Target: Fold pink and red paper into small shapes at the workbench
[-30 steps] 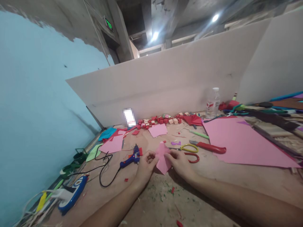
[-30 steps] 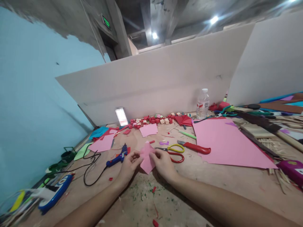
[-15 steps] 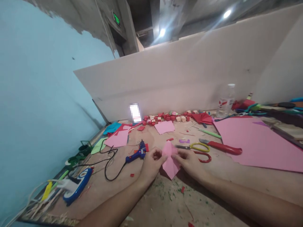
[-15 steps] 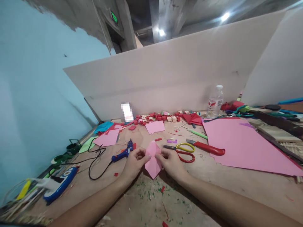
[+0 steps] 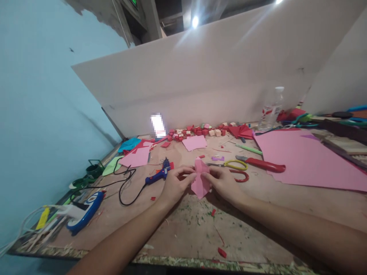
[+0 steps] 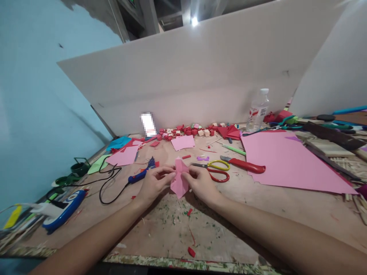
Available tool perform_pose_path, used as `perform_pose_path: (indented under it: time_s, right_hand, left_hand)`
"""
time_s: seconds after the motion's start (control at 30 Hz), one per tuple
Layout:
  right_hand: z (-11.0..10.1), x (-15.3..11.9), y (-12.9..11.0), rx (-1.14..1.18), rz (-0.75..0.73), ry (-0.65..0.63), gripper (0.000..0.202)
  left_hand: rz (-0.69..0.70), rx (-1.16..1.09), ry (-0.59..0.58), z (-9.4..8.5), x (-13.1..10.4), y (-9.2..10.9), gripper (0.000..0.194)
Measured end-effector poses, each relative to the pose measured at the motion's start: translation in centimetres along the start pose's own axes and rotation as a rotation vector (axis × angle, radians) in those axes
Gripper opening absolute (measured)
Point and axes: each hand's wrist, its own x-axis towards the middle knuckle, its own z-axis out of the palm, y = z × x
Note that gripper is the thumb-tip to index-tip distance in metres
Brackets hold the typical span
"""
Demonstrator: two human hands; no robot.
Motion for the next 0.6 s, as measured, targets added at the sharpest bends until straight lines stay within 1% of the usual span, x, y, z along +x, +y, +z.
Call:
perform_pose_path:
  time_s: [0.23,0.37,0.43,0.5,0.6]
  right_hand:
    - [-0.01,-0.42,0.04,-0.042,-0.032,0.001,0.029]
    - [-0.01,-0.47,-0.13,-0.058,-0.058,-0.004,0.027]
    - [-0.03,-0.43,-0.23,-0.046,-0.055,-0.014,0.027]
    - [-0.06,-0.37,-0.37,-0.028,-0.046,-0.023,0.028]
    - [-0.15,-0.26,-0.60,0.001,-0.033,-0.028,0.029]
  left_hand:
    - [-0.014,0.023,-0.044,-0.34,0.09,0.43,0.016]
    - [-0.040,0.006,-0.044,-0.26,0.02,0.48,0.016]
    - [-0.050,-0.013,-0.032,-0.29,0.01,0.39,0.020]
    - [-0.061,-0.033,-0.028,-0.37,0.04,0.34,0.027]
    - [-0.091,-0.052,-0.056,-0.44,0.04,0.49,0.036]
